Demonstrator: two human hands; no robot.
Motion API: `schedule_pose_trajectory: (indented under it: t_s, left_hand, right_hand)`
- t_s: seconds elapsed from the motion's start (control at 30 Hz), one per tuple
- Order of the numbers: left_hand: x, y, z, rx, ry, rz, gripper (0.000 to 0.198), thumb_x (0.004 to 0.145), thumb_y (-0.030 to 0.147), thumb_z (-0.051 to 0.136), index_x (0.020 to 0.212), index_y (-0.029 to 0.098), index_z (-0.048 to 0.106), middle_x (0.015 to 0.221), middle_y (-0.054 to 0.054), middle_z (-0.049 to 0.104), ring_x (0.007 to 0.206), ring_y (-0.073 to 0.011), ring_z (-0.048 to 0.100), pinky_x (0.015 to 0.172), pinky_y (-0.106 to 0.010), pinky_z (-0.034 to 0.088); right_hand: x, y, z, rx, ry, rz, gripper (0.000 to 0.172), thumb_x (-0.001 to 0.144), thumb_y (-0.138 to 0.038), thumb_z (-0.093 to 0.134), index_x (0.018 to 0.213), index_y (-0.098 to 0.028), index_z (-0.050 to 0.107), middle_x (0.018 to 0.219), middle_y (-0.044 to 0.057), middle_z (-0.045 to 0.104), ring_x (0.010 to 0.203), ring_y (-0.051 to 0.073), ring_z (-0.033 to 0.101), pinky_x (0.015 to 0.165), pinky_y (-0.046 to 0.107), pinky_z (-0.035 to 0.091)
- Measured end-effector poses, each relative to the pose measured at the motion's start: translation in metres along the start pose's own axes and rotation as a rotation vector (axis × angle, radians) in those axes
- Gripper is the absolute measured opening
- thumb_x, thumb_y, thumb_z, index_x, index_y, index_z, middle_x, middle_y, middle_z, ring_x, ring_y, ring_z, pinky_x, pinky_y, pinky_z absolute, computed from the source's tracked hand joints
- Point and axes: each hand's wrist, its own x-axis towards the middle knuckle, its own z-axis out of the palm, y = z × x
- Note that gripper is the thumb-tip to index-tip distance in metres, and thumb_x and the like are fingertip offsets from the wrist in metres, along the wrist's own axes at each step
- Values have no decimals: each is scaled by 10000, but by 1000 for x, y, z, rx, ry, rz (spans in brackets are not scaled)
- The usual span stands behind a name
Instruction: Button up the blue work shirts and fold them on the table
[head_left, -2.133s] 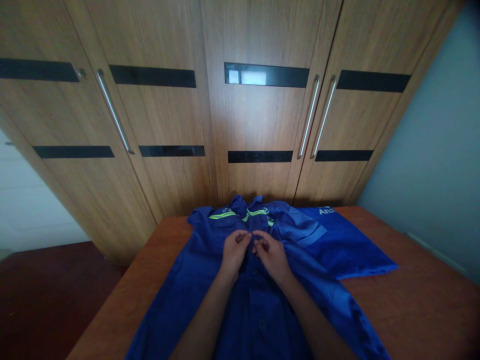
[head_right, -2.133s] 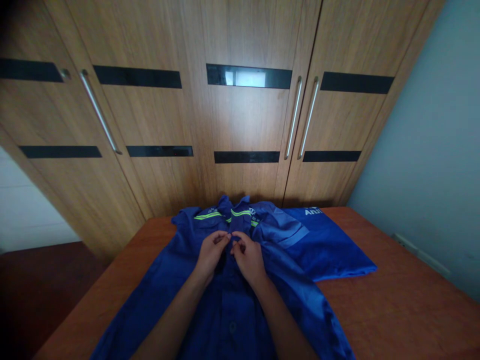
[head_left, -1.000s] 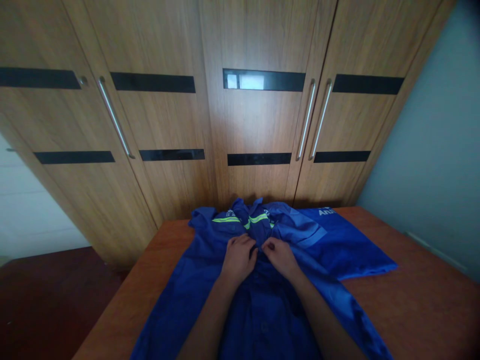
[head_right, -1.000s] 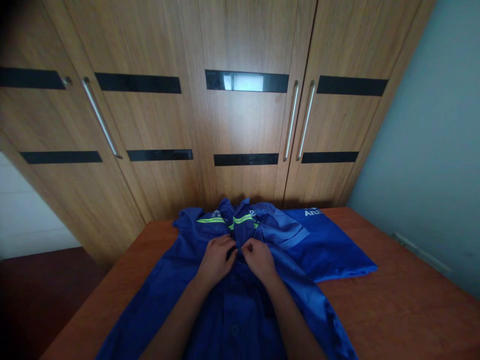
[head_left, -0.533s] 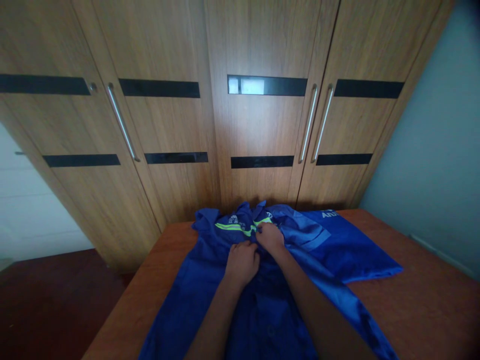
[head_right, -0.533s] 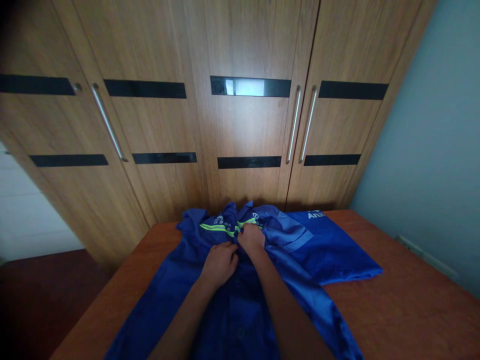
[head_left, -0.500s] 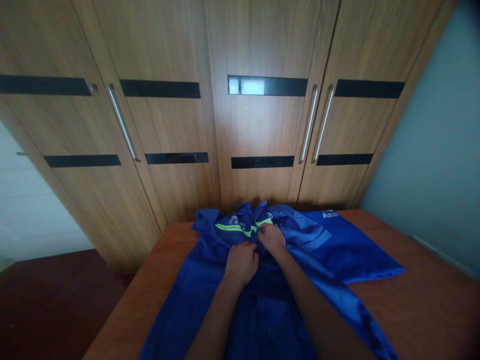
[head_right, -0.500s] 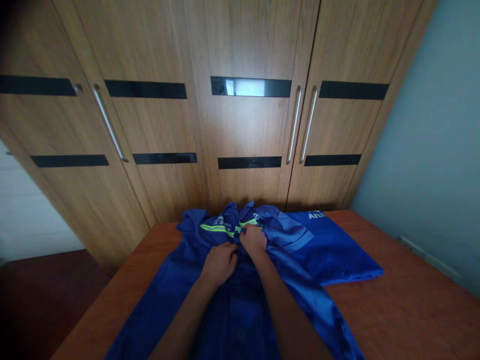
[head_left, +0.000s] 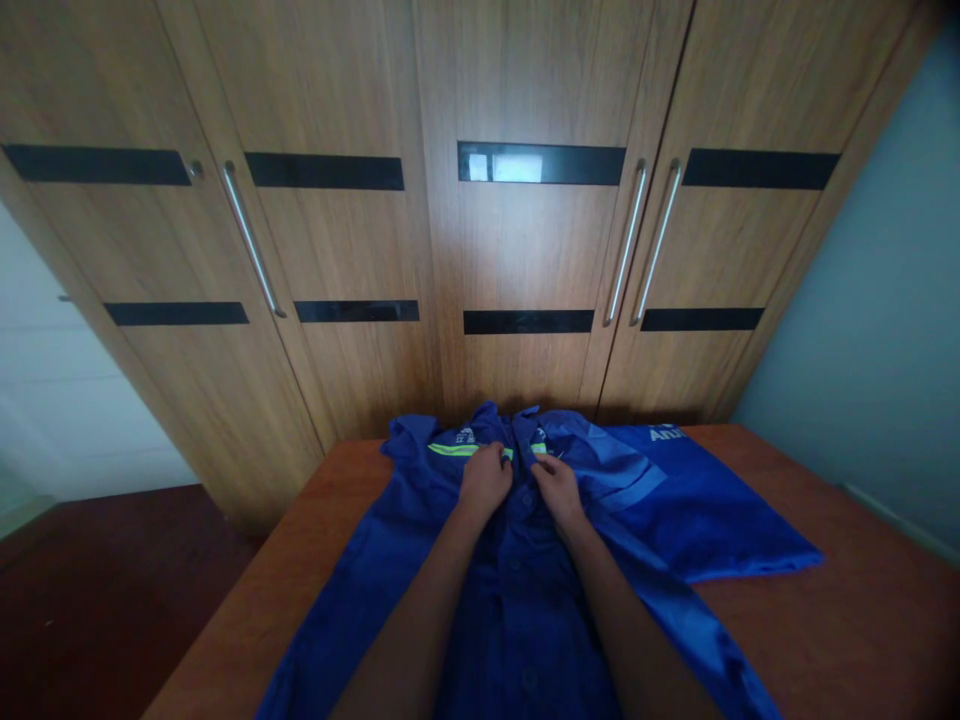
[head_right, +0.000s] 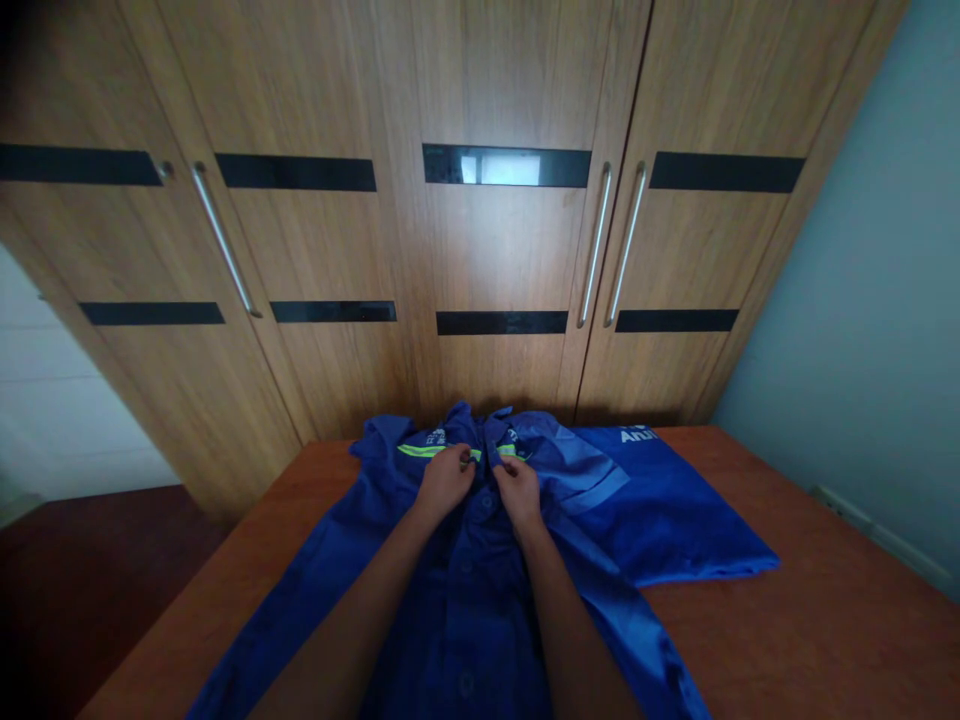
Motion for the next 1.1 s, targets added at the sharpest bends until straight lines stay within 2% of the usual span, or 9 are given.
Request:
schedule_pose_trajectory:
  t_s: [0.13, 0.27, 0.4, 0.57, 0.8, 1.0, 1.1]
  left_hand:
    - [12, -7, 9, -32, -10, -36, 154, 794, 148, 574, 870, 179, 704, 880, -82, 735, 845, -199, 664, 763, -270, 455]
    - [6, -10, 17, -71, 17, -59, 155, 784, 133, 570, 820, 192, 710, 833, -62, 731, 805, -189, 659, 731, -263, 443]
    - [-1, -11, 21, -138, 56, -89, 160, 775, 121, 563, 806, 194, 703, 799, -50, 722, 773, -181, 654, 710, -259, 438]
    - [0, -16, 18, -281, 73, -111, 113, 774, 153, 588, 789, 202, 689, 768, -14, 718, 740, -153, 660, 687, -232, 446]
    - [5, -10, 12, -497, 52, -112, 93, 795, 232, 570, 810, 186, 651, 681, 21, 692, 557, -124, 655, 562, -212, 461]
    - [7, -5, 6, -563, 74, -99, 64, 763, 168, 567, 761, 194, 625, 612, 30, 664, 522, -127, 639, 527, -212, 446]
    - [7, -5, 5, -579, 87, -83, 75, 752, 148, 564, 764, 195, 620, 591, 34, 652, 526, -131, 637, 537, -217, 448]
  right_hand:
    - [-1, -4, -1, 63, 2, 21, 247, 676, -381, 593, 746, -186, 727, 686, 15, 706, 677, 201, 626, 645, 292, 485]
    - [-3, -9, -1, 118, -22, 37, 294, 675, -433, 646, 775, -172, 736, 704, 31, 713, 662, 195, 619, 618, 282, 477]
    - [-3, -12, -1, 150, -36, 46, 280, 657, -412, 672, 772, -167, 744, 693, 30, 708, 663, 194, 615, 623, 284, 475]
    - [-4, -17, 0, 170, -52, 44, 236, 655, -373, 672, 748, -171, 750, 637, 17, 687, 660, 195, 614, 641, 292, 480]
    - [-6, -26, 1, 197, -76, 16, 249, 691, -388, 660, 780, -171, 744, 706, 24, 706, 692, 199, 629, 678, 307, 505]
    - [-5, -32, 0, 171, -63, -25, 302, 731, -420, 619, 876, -185, 740, 820, 34, 726, 763, 211, 642, 694, 314, 519]
    - [-5, -35, 2, 136, -69, -48, 292, 733, -419, 612, 860, -186, 734, 798, 30, 719, 749, 206, 637, 686, 306, 516]
